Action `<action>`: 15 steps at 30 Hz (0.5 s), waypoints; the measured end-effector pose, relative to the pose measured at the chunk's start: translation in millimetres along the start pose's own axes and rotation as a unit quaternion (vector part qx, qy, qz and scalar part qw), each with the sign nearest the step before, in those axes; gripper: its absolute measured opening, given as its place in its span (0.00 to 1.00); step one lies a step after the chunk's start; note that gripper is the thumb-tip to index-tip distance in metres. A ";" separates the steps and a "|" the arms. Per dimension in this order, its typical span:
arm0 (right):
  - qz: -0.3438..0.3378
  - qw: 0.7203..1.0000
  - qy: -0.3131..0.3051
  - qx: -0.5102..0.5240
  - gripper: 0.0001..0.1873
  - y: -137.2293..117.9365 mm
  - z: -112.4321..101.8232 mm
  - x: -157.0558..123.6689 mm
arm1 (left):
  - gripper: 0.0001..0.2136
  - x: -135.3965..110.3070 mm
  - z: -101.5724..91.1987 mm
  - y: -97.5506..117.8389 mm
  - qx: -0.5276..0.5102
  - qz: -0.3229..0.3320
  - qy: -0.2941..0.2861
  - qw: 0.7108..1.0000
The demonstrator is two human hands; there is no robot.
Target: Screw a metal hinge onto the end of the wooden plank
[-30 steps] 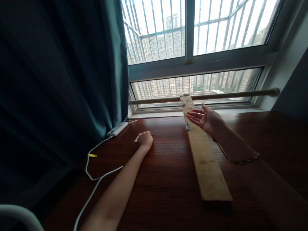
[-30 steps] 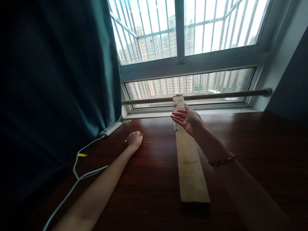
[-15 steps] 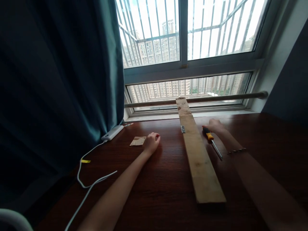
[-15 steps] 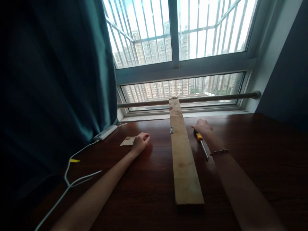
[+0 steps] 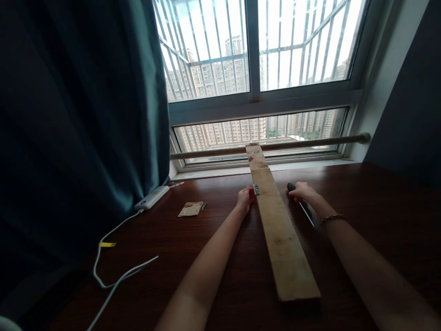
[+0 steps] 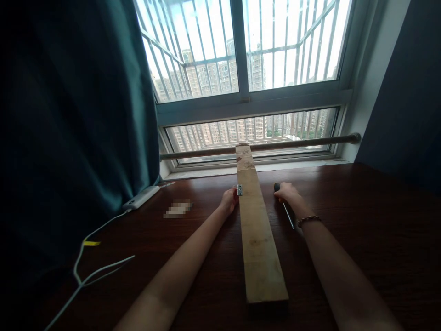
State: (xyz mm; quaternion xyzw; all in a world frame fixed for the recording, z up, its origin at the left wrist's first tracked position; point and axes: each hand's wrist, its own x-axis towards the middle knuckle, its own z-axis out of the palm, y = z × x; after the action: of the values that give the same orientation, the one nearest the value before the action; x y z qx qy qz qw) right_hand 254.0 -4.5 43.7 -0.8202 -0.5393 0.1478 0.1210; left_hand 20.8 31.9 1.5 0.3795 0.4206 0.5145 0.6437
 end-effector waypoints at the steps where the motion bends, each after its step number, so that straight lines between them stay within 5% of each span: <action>1: 0.001 1.000 0.003 0.010 0.14 1.5 -8.6 -1.1 | 0.11 -1.2 -0.4 -0.9 -0.011 0.005 -0.006 1.000; 3: 0.004 0.998 0.026 0.062 0.16 2.3 -30.0 -5.8 | 0.13 -7.1 -2.3 0.1 -0.026 0.001 -0.035 0.999; 5: 0.001 0.968 0.108 0.226 0.17 -2.0 -52.3 -15.1 | 0.16 -14.7 -3.0 4.3 -0.041 -0.014 -0.078 0.996; 8: -0.077 0.845 0.199 0.490 0.16 -19.8 -75.8 -37.0 | 0.19 -24.0 0.1 11.5 -0.048 -0.016 -0.126 0.991; 11: -0.165 0.746 0.223 0.606 0.18 -43.2 -81.1 -58.7 | 0.18 -27.2 3.8 14.5 -0.007 0.010 -0.130 0.991; 15: -0.210 0.725 0.236 0.612 0.19 -62.9 -71.2 -69.7 | 0.15 -25.5 2.7 12.7 0.042 0.008 -0.133 0.990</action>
State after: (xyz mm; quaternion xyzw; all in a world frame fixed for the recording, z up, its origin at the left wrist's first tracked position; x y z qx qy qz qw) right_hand 201.0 -47.0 140.0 -0.4416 -0.4442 0.2187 0.7482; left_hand 16.0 9.1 18.1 0.4743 0.3494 0.4470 0.6732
